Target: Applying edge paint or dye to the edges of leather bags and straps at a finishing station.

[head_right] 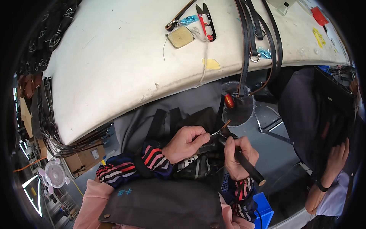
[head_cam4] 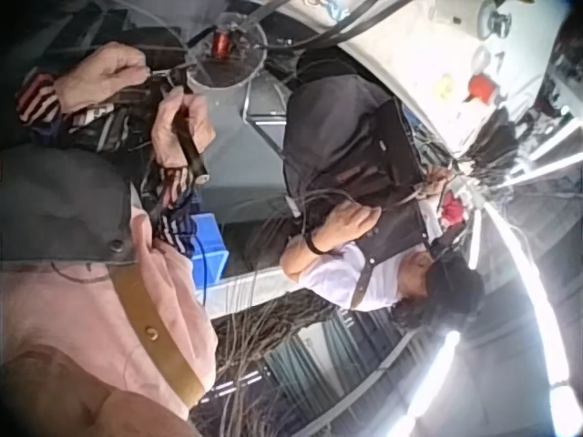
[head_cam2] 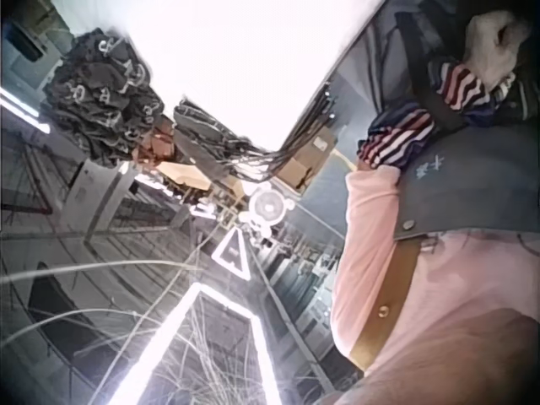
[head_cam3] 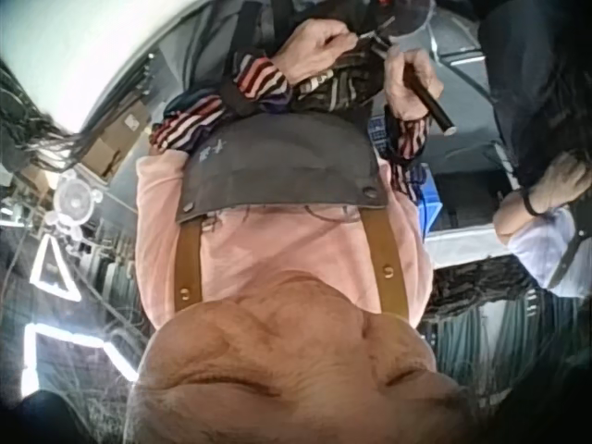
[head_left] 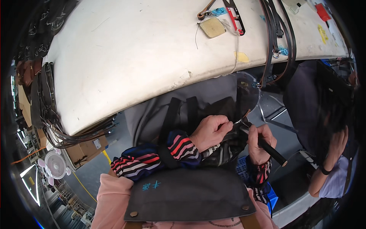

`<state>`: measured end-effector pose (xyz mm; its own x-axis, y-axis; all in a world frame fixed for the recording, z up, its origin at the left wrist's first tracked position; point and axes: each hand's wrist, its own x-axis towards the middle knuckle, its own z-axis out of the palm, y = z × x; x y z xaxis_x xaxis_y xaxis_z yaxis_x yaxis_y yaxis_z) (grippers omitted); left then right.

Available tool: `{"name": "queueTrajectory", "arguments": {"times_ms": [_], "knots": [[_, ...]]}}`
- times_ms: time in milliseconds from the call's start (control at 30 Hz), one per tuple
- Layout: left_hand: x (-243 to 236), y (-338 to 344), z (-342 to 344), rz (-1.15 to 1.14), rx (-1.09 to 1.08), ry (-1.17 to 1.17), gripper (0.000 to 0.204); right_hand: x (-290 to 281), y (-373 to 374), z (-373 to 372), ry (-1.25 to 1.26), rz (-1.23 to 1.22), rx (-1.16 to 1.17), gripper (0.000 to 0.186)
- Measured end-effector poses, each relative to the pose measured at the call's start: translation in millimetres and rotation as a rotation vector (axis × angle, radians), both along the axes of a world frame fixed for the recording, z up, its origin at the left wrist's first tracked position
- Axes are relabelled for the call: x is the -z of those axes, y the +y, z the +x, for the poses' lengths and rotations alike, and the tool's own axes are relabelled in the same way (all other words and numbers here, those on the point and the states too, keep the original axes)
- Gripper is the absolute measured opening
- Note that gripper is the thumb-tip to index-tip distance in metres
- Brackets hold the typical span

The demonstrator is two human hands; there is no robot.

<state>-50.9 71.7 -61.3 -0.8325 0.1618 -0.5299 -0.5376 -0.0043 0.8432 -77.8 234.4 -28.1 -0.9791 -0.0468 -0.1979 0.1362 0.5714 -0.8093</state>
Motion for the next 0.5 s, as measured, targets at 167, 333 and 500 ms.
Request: {"name": "queueTrajectory", "arguments": {"times_ms": [167, 333, 500], "knots": [[5, -2, -2, 0.081, 0.014, -0.008, 0.026, 11, -4, 11, 0.142, -0.012, -0.089, 0.019], [3, -3, -2, 0.078, 0.003, -0.009, 0.028, 5, -14, 25, 0.235, -0.061, -0.187, 0.012], [5, -3, 0, 0.076, -0.013, -0.028, 0.029, 7, -8, 21, 0.272, -0.046, -0.144, 0.014]]}}
